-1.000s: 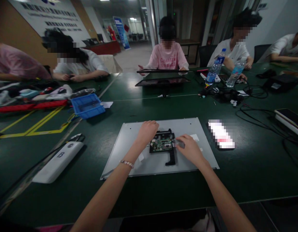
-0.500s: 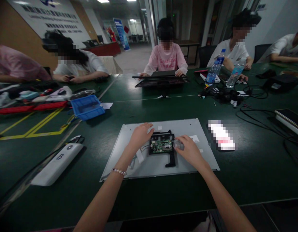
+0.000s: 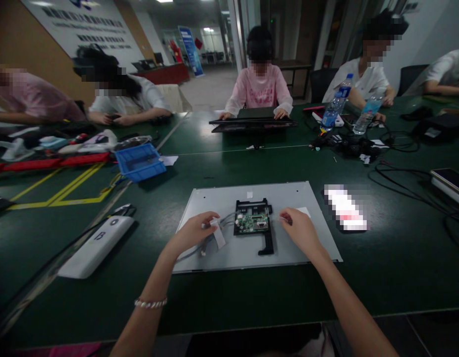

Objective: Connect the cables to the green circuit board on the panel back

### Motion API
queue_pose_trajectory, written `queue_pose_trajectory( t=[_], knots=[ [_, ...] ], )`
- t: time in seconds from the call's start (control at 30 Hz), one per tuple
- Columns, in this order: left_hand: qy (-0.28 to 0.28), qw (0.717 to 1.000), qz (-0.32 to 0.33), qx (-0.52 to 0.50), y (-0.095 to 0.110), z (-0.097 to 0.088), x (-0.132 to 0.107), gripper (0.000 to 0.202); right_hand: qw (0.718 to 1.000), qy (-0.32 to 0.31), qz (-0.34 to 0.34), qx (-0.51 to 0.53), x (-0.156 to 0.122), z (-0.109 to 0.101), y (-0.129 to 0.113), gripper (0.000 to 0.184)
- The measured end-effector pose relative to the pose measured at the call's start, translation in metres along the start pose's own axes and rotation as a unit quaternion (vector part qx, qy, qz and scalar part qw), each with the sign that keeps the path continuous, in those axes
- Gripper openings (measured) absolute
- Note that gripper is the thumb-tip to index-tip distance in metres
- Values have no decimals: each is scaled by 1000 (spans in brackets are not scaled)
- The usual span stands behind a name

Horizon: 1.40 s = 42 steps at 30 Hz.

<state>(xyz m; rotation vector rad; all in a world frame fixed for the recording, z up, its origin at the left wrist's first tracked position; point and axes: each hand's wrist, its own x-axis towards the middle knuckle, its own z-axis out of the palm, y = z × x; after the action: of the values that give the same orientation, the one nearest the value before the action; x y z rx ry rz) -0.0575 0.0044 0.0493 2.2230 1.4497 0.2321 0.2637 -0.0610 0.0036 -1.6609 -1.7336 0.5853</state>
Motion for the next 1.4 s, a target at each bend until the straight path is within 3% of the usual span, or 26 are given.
queue_pose_trajectory(
  t=[0.13,0.33,0.47,0.6,0.8,0.97,1.07,1.27,1.4],
  knots=[
    [13,1000,2,1,-2,2,6,25,998,48,22,-28,2,-8,18,20],
    [56,998,9,36,-12,-13,18,27,989,96,11,-113,4,-15,44,31],
    [83,993,-7,87,-20,-16,27,29,988,99,6,-122,4,-13,48,32],
    [120,984,-39,123,-21,-8,29,27,988,102,-9,-113,5,-11,47,30],
    [202,971,3,128,0,10,23,31,990,100,-17,-96,7,-11,43,30],
    [167,979,94,67,34,21,20,42,994,55,-42,-82,5,-10,34,30],
    [150,980,124,32,43,22,23,47,995,47,-35,-83,5,-10,34,28],
    [171,981,17,94,16,25,24,46,994,67,-16,-81,5,-12,39,24],
    [142,982,-29,125,0,22,14,52,994,66,-15,-84,4,-13,35,25]
  ],
)
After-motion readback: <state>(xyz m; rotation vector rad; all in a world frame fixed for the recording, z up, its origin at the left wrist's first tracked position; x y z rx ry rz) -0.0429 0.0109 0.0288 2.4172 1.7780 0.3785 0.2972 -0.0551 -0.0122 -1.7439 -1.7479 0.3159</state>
